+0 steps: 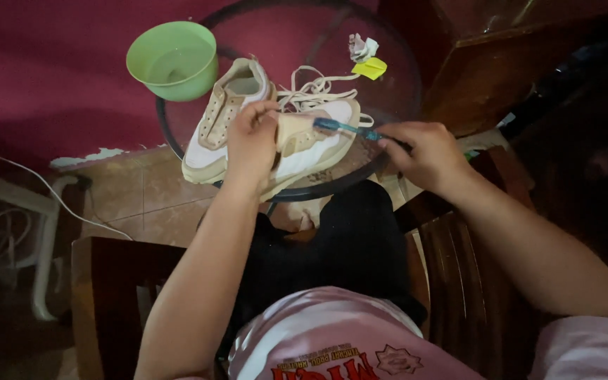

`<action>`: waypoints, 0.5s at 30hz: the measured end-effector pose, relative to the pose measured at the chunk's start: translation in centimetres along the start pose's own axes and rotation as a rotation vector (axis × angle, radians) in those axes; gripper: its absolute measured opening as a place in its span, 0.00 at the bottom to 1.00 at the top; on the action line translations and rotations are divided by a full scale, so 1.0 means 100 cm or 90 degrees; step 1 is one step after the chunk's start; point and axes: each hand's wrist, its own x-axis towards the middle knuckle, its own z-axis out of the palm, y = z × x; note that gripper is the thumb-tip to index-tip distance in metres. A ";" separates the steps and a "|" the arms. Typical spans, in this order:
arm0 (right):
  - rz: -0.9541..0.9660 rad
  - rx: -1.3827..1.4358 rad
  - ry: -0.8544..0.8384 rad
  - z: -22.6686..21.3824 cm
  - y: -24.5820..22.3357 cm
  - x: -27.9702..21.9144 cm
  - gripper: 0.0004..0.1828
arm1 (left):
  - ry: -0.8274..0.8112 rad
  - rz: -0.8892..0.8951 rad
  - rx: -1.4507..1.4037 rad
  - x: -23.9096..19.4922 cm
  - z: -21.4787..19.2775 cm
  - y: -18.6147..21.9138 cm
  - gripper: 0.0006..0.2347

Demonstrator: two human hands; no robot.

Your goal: The person scrubs a white and beige sneaker using a toothbrush, focusing on the upper and sole areas. The shoe is held in the left hand while the right hand brushes repeatedly. The other shoe and a green bowl are visible on the table.

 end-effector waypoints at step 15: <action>-0.183 0.050 -0.051 0.020 0.027 0.043 0.16 | -0.105 -0.174 -0.148 -0.021 -0.003 0.027 0.15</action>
